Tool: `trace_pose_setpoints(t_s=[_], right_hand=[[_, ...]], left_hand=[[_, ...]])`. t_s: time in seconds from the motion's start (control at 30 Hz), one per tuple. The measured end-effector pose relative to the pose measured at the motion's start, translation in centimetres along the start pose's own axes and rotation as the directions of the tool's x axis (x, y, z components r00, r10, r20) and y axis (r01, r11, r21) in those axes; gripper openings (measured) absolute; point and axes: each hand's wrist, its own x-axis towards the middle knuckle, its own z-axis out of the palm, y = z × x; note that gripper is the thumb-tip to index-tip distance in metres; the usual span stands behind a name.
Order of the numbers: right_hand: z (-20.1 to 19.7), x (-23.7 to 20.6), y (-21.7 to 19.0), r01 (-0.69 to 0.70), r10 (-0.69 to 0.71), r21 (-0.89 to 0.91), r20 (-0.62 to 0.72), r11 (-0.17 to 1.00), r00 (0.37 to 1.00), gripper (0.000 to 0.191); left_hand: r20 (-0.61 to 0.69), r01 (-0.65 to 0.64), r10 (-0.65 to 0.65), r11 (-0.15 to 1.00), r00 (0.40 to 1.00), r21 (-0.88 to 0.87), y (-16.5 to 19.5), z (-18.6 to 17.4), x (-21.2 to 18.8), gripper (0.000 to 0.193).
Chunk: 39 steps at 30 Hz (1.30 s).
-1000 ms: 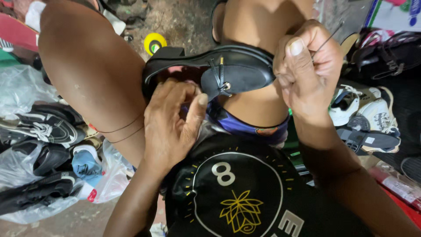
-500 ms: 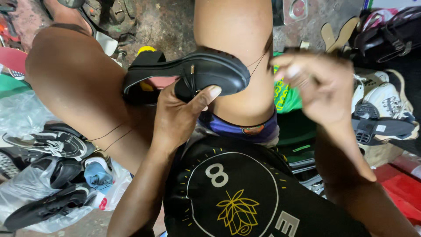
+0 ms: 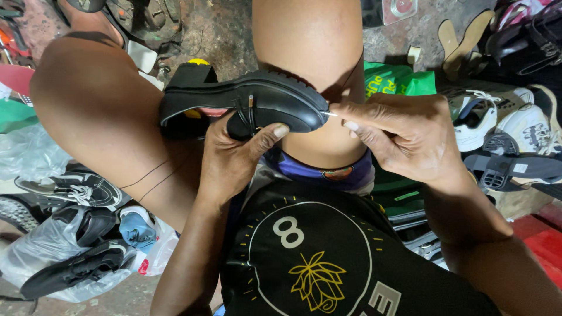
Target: The person sits on the floor with a black loafer on their lap and hand-stitches the shoe upper with a needle and thread. They pull the thread through the shoe edge, tension the thread, and continue stitching along the seam throughout the clip.
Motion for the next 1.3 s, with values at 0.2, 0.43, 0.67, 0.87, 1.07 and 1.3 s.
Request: trace_pose_setpoints(t_s=[0.2,0.43,0.67,0.87,1.07,1.3], right_hand=[[-0.8,0.6,-0.2,-0.004,-0.004,0.117,0.068,0.993,0.998,0.023],[-2.0,1.9,-1.9,0.024,0.010,-0.175,0.188,0.984,0.982,0.027],[-3.3,4.7,-3.2,0.208,-0.054,-0.412,0.355,0.887,0.933,0.037],[-2.8,7.1,-3.3,0.290,-0.013,-0.495,0.490,0.819,0.872,0.037],[-2.0,7.8,-3.1,0.364,-0.089,-0.474,0.508,0.802,0.857,0.029],[0.9,8.8,-2.3,0.184,0.113,-0.425,0.584,0.886,0.804,0.020]], left_hand=[[0.008,-0.040,0.040,0.999,0.999,0.003,-0.1,-0.3,0.0,0.014],[0.029,-0.050,0.051,0.998,0.998,-0.027,0.4,-0.6,-0.2,0.015],[0.007,-0.201,0.201,0.978,0.980,0.062,1.6,0.2,0.1,0.027],[-0.059,-0.238,0.250,0.958,0.967,0.157,1.5,0.0,0.6,0.024],[-0.077,-0.214,0.229,0.962,0.970,0.170,1.6,-0.8,0.7,0.022],[-0.058,-0.216,0.235,0.949,0.970,0.231,2.1,-1.0,0.4,0.027]])
